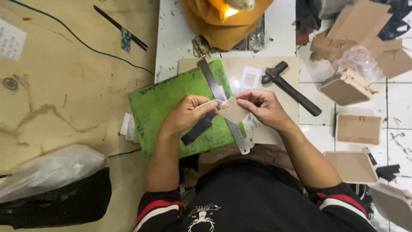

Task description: Measuring and inspecting small leather straps and components using a metal ruler on a cutting mat.

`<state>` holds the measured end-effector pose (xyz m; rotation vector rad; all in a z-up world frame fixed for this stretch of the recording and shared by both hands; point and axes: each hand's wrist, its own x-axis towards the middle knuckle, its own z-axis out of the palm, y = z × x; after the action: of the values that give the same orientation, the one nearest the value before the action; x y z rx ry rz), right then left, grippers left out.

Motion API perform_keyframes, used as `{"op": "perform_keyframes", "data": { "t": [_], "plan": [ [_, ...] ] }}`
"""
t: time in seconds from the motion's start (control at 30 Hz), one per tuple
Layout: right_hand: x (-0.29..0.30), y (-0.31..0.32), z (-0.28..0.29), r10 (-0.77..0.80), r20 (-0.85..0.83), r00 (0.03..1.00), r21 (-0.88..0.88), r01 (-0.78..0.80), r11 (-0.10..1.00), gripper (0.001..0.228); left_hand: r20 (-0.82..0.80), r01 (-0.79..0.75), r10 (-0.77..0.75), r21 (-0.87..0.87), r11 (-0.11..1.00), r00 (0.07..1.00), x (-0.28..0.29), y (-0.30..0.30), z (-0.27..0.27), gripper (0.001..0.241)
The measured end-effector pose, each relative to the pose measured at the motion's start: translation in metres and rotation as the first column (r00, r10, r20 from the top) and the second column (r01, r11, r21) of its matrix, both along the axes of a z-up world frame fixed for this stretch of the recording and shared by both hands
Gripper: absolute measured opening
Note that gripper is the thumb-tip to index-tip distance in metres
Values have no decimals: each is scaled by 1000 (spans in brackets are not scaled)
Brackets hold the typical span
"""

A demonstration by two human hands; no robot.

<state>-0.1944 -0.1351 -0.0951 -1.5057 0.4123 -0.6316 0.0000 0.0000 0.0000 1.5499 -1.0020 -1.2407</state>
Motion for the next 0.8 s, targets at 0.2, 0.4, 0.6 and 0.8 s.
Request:
{"op": "perform_keyframes", "data": {
  "t": [0.2, 0.4, 0.6, 0.8],
  "plan": [
    [-6, -2, 2, -6, -94, 996, -13, 4, 1000, 16, -122, -156, 149, -48, 987, 981, 22, 2, -65, 15],
    [-8, 4, 1, -78, -148, 986, -90, 65, 994, 17, -404, -579, 499, -102, 809, 767, 6, 1, -126, 20],
    [-4, 16, 5, -170, -162, 972, -169, 142, 975, 16, -646, -635, 476, -18, 772, 597, -26, 7, -142, 32],
    [-4, 23, 9, -203, -111, 973, -228, 174, 958, 15, -524, -692, 545, -123, 711, 654, -50, 4, -116, 84]
  ]
}}
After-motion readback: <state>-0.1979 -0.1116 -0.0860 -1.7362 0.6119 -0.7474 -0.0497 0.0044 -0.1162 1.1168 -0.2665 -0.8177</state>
